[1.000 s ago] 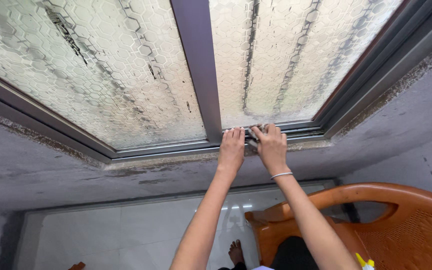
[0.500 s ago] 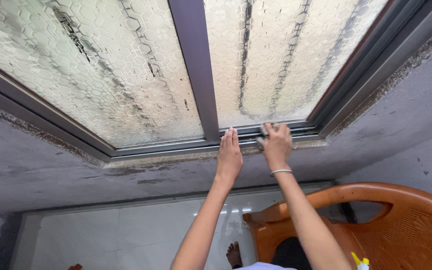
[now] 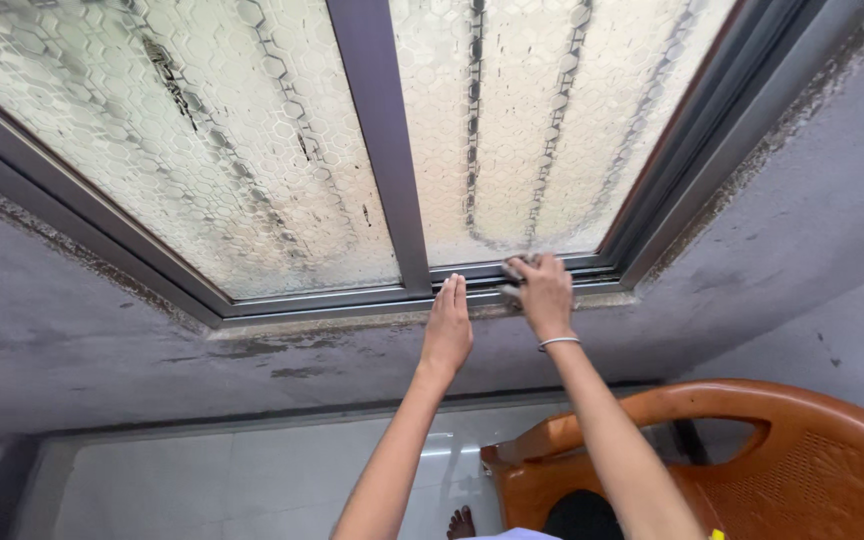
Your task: The person wipes the textured glass and metal frame of a sliding window using a cloth. They clean the lower track, vertical edges, and upper sections of the window frame in a repetitive manner.
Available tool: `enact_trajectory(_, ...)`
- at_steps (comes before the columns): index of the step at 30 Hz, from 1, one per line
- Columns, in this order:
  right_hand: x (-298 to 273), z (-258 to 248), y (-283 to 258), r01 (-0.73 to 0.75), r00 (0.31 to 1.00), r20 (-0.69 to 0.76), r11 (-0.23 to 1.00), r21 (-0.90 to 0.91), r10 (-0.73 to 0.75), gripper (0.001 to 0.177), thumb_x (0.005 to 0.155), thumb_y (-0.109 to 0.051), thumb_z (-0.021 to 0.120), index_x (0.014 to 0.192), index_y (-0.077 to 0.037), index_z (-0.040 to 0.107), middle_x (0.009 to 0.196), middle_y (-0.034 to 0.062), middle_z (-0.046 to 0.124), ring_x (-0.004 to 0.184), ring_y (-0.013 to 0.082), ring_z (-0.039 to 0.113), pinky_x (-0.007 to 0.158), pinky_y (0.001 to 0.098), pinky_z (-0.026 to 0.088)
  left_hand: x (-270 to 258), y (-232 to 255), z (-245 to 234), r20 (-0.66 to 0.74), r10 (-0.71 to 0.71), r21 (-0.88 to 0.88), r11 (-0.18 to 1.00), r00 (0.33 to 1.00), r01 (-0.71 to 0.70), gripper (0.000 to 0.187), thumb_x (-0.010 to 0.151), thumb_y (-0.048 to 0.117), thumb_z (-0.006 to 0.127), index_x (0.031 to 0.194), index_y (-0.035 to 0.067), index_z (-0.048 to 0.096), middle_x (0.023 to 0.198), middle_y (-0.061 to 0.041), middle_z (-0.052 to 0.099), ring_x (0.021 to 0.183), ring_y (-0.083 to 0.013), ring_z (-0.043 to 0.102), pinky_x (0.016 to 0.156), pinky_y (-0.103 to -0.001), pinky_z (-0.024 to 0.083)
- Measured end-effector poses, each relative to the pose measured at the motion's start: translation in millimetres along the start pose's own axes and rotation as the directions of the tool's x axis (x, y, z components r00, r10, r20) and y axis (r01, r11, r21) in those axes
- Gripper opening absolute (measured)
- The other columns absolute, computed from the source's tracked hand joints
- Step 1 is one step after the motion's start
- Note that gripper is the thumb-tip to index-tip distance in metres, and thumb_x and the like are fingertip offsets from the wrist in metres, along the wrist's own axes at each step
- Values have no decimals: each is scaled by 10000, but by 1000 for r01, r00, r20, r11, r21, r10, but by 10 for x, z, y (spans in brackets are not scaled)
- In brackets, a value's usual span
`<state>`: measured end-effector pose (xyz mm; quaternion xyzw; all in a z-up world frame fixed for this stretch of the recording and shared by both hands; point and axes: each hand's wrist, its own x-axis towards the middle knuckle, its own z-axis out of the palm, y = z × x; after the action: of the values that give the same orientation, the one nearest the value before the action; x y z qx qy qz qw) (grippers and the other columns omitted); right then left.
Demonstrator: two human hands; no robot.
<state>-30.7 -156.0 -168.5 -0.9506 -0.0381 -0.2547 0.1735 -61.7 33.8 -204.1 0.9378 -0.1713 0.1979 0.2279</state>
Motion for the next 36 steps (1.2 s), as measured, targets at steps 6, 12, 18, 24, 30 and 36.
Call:
enact_trajectory(6, -32, -340, 901, -249, 965, -129, 954, -168, 229, 378, 852, -92, 706, 1179, -260, 795, 1054, 113, 557, 1001, 338, 566, 807, 477, 493, 36, 146, 40, 45, 81, -55, 995, 996, -78, 667, 838, -14, 592, 1471, -109, 404, 1522, -266, 434, 1453, -395, 393, 1216, -427, 328)
enact_trajectory(12, -52, -738, 607, -152, 960, -221, 983, 106, 172, 383, 879, -17, 699, 1223, -169, 772, 1086, 123, 540, 1055, 332, 564, 906, 467, 504, 482, 662, -397, 116, 251, -41, 968, 961, -247, 752, 813, 76, 666, 1481, -78, 357, 1556, -241, 356, 1498, -388, 277, 1231, -449, 252)
enact_trajectory(18, 657, -2001, 12, -3, 772, -609, 957, -289, -181, 282, 837, -87, 784, 1101, -187, 777, 1196, 44, 577, 1151, 301, 559, 978, 498, 468, 1422, 1281, -1215, -46, 455, 539, 761, 889, -362, 1000, 805, 41, 674, 1658, 73, 154, 1727, -111, 113, 1598, -293, 71, 1300, -452, 102)
enact_trajectory(24, 1517, -2500, 64, 87, 693, -626, 904, -419, -357, 388, 942, 37, 732, 1290, -131, 701, 1370, 81, 555, 1328, 270, 511, 1136, 407, 492, 1819, 1421, -1518, 53, 335, 374, 867, 941, -329, 1236, 727, 164, 792, 1676, 192, 1, 1764, -33, -17, 1632, -254, -6, 1309, -514, -25)
enact_trajectory(30, 1047, -1293, 374, 72, 825, -520, 953, -293, -222, 401, 855, 34, 679, 1218, -96, 571, 1319, 140, 502, 1270, 357, 492, 1062, 443, 506, 1995, 1200, -1246, -77, 453, 696, 662, 888, -277, 1285, 723, 247, 832, 1672, 215, -33, 1741, -34, -40, 1590, -260, -42, 1231, -531, -102)
enact_trajectory(36, 991, -1246, 530, 97, 874, -436, 955, -279, -216, 403, 853, 69, 675, 1197, -109, 567, 1324, 121, 511, 1273, 328, 518, 1098, 425, 509, 2031, 1155, -1181, -17, 431, 687, 661, 902, -302, 1257, 736, 229, 794, 1675, 236, -41, 1743, -25, -45, 1584, -242, -47, 1210, -516, -127)
